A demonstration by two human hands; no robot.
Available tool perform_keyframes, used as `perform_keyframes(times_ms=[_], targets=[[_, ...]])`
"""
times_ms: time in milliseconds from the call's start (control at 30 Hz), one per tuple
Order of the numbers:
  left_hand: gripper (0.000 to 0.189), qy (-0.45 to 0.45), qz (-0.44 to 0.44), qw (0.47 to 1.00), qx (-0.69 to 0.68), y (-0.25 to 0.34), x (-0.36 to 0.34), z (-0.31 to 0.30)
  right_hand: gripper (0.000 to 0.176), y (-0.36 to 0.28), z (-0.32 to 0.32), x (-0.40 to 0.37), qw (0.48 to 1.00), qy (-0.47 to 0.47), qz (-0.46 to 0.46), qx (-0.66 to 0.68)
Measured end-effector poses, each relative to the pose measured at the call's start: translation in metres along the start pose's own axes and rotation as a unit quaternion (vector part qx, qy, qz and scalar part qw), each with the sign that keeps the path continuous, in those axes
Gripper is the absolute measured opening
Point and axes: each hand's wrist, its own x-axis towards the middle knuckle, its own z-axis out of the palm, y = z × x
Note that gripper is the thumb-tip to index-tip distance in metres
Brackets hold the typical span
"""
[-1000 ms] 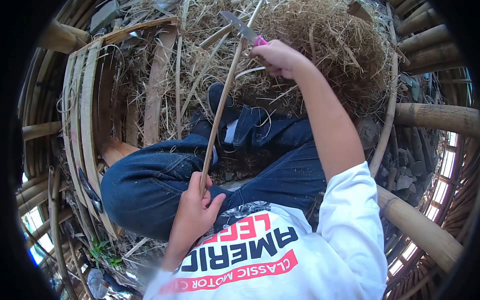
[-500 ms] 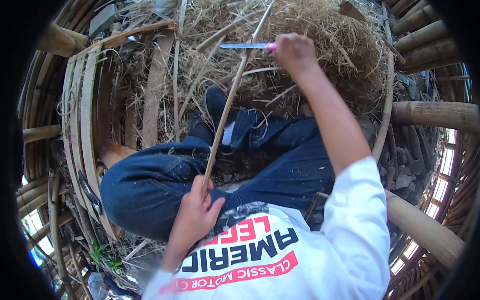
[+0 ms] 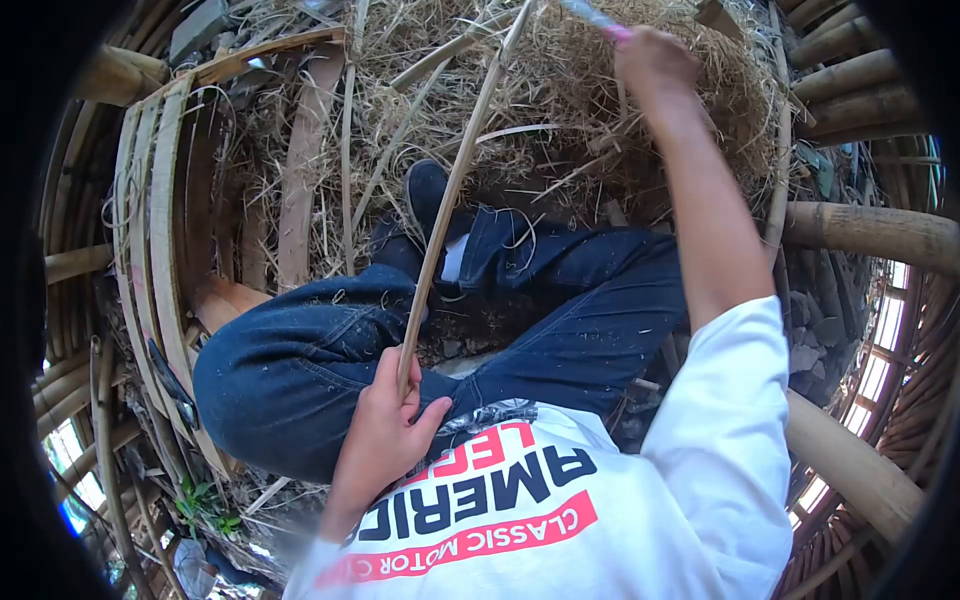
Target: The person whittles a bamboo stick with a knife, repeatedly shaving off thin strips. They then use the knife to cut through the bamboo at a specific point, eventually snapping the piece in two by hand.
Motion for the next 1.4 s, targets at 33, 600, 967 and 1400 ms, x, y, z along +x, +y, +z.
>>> perform_keyframes(times_ms=[33, 600, 967, 1400], targets=[[0.034, 0.004, 0.000, 1.000, 0.001, -0.001, 0.001, -0.001, 0.024, 0.005, -0.015, 0.010, 0.998, -0.021, 0.059, 0.030], [0.036, 0.009, -0.017, 0.999, 0.027, 0.004, -0.001, 0.007, 0.025, -0.037, -0.027, -0.018, 0.990, -0.085, -0.013, 0.115], [0.034, 0.019, 0.001, 1.000, 0.005, 0.001, 0.000, 0.000, 0.022, -0.051, -0.013, -0.021, 0.990, -0.098, -0.009, 0.102], [0.036, 0.025, -0.020, 0.999, 0.018, 0.004, 0.003, 0.002, 0.024, -0.074, -0.074, -0.023, 0.971, -0.034, 0.002, 0.238]])
